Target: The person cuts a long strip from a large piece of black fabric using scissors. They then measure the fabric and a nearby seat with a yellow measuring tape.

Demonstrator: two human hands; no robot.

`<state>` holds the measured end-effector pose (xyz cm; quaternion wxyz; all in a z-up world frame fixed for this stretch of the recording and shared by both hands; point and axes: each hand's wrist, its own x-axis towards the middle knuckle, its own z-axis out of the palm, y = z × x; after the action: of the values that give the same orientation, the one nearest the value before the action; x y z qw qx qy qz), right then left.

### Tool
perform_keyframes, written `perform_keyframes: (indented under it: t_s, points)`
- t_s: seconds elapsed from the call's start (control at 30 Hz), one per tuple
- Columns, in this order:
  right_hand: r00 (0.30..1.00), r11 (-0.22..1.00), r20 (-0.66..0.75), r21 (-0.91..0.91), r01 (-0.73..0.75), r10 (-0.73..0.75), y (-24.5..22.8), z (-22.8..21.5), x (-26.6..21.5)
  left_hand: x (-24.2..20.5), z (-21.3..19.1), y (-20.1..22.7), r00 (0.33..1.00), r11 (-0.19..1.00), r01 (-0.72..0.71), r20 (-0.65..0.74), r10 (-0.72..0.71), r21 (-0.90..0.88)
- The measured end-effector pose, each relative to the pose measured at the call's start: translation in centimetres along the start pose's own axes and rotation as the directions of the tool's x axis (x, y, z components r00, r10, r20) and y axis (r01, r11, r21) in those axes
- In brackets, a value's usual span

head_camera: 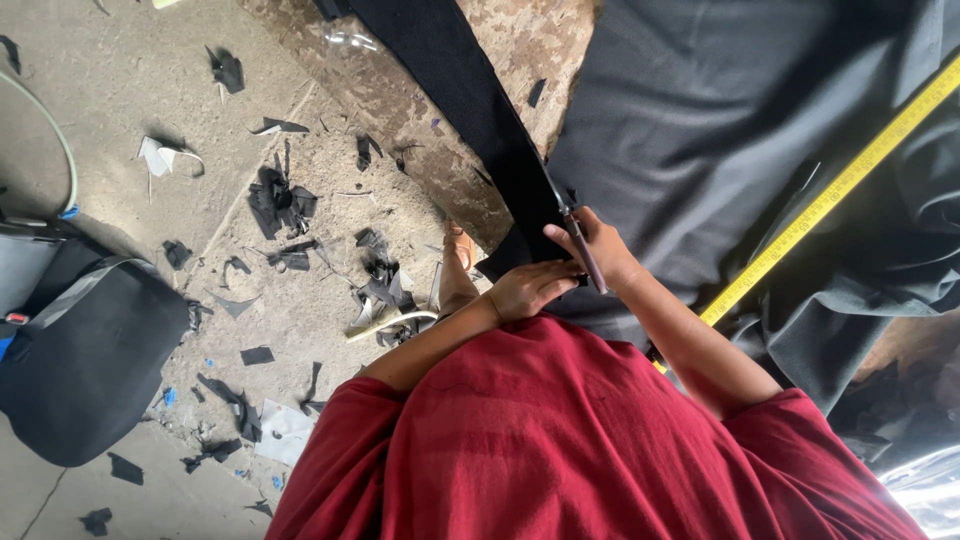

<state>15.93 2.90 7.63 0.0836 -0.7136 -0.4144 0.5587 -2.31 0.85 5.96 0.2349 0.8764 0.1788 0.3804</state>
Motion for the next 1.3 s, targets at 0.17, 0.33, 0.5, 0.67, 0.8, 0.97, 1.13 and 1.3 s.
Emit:
perform_keyframes:
  t_s: [0.17, 0.33, 0.5, 0.67, 0.8, 0.97, 1.13, 1.3]
  points:
    - [1.0, 1.0, -0.027, -0.002, -0.014, 0.014, 0.1, 0.3, 0.3, -0.1, 0.1, 0.0, 0.999, 1.0, -0.014, -0.03, 0.014, 0.027]
    - [1.0, 0.998, 0.008, -0.061, 0.005, -0.005, -2.0, -0.4, 0.7, -0.1, 0.2, 0.2, 1.0, 0.996, 0.003, -0.007, -0.004, -0.089]
    - [0.998, 0.997, -0.039, -0.065, 0.052, -0.055, -2.2, -0.1, 1.1, 0.6, -0.9, 0.9, 1.0, 0.994, 0.024, 0.001, -0.024, -0.106]
    - [1.0, 0.997, 0.008, -0.079, -0.007, 0.007, -2.6, -0.4, 1.0, -0.1, -0.5, 0.8, 0.999, 0.993, 0.016, 0.029, -0.013, -0.114]
    - [0.999, 0.998, -0.027, -0.056, 0.017, -0.018, -3.9, -0.4, 1.3, 0.4, -1.1, 0.9, 1.0, 0.989, 0.014, 0.028, -0.009, -0.151]
    - [1.0, 1.0, 0.001, -0.026, -0.017, 0.017, -3.4, -0.1, 1.8, 0.4, -1.8, 1.1, 1.0, 0.991, 0.011, 0.028, -0.007, -0.131]
    - [0.995, 0.93, 0.1, 0.367, -0.011, -0.027, -1.4, 0.8, 1.8, -0.8, 0.2, 0.0, 0.992, 0.992, -0.049, -0.125, 0.034, -0.117]
    - [0.97, 0.631, 0.241, 0.758, -0.167, -0.031, -4.1, -0.2, -1.6, 0.3, -4.0, -1.1, 0.86, 0.912, 0.35, -0.311, -0.404, -0.214]
